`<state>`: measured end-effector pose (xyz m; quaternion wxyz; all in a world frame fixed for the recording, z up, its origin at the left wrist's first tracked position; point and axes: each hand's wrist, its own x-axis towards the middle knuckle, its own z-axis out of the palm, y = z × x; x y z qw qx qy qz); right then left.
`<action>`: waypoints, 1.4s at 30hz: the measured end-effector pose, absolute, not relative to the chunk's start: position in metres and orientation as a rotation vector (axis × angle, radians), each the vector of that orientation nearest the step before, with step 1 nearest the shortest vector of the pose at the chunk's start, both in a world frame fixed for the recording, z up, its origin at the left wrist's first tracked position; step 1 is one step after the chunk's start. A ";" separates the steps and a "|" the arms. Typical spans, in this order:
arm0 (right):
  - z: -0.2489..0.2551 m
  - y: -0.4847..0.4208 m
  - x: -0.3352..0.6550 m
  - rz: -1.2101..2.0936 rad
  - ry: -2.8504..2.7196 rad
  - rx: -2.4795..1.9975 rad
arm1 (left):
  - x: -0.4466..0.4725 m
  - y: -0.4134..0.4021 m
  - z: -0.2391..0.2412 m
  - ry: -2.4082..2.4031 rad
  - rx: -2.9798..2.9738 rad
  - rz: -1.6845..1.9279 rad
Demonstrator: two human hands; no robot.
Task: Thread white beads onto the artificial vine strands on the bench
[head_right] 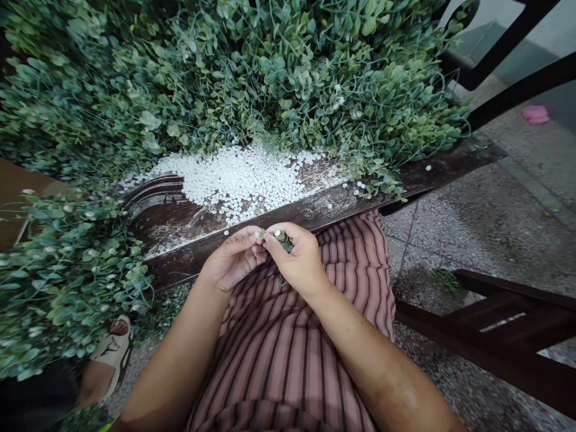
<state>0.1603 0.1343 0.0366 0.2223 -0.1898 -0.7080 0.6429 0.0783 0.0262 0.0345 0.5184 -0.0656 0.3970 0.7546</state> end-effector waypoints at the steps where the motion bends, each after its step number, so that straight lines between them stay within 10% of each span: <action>1: 0.036 0.134 0.160 1.777 -1.949 -0.530 | 0.079 0.026 0.035 0.932 -0.162 1.813; 42: 0.035 0.132 0.162 1.755 -1.943 -0.560 | 0.081 0.026 0.033 0.778 -0.225 1.825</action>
